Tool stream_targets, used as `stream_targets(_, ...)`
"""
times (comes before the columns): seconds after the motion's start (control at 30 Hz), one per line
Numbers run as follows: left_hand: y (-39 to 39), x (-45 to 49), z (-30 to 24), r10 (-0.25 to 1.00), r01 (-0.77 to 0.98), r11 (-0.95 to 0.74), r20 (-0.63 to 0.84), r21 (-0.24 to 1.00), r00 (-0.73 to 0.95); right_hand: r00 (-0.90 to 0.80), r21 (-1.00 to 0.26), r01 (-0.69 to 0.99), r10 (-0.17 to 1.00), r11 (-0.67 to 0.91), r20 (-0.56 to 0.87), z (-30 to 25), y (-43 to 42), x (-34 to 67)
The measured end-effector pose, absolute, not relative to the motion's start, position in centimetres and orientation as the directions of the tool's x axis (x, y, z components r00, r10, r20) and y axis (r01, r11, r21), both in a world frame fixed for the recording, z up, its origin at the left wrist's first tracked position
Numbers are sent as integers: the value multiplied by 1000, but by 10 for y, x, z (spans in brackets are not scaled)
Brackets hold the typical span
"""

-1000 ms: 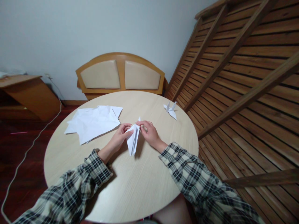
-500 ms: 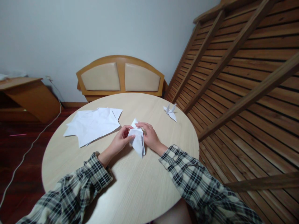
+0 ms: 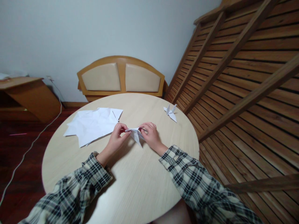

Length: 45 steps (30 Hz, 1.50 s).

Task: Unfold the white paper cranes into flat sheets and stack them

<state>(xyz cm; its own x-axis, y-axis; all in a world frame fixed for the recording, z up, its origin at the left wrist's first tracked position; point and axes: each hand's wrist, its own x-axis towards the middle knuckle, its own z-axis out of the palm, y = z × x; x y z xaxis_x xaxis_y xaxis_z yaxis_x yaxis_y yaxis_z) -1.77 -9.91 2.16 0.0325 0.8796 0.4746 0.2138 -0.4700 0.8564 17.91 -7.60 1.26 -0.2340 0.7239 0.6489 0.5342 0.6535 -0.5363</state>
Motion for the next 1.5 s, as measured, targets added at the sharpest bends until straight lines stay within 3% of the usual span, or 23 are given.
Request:
stream_targets(0.13,-97,-19,21,809,300,-561,588,772,0,-237,-621,463,764,632,600,7,-74,178)
stream_targets(0.27,-102,-14,21,898,167,-435,440,885,7,-275,-753,293,806,589,524,3,-74,176)
stream_targets(0.43,-102,-14,18,940,148,-323,335,935,-63,-340,-847,173,838,502,427,1,-77,172)
stream_targets(0.67,-98,-17,13,957,114,-269,279,956,-78,-425,-856,206,831,475,359,3,-82,172)
stream_targets(1.07,-98,-16,19,988,-47,-145,142,988,-62,-418,-931,40,853,362,313,3,-82,173)
stream_targets(1.5,-99,-15,19,985,-45,-160,156,986,-71,-440,-881,92,812,465,383,3,-83,171)
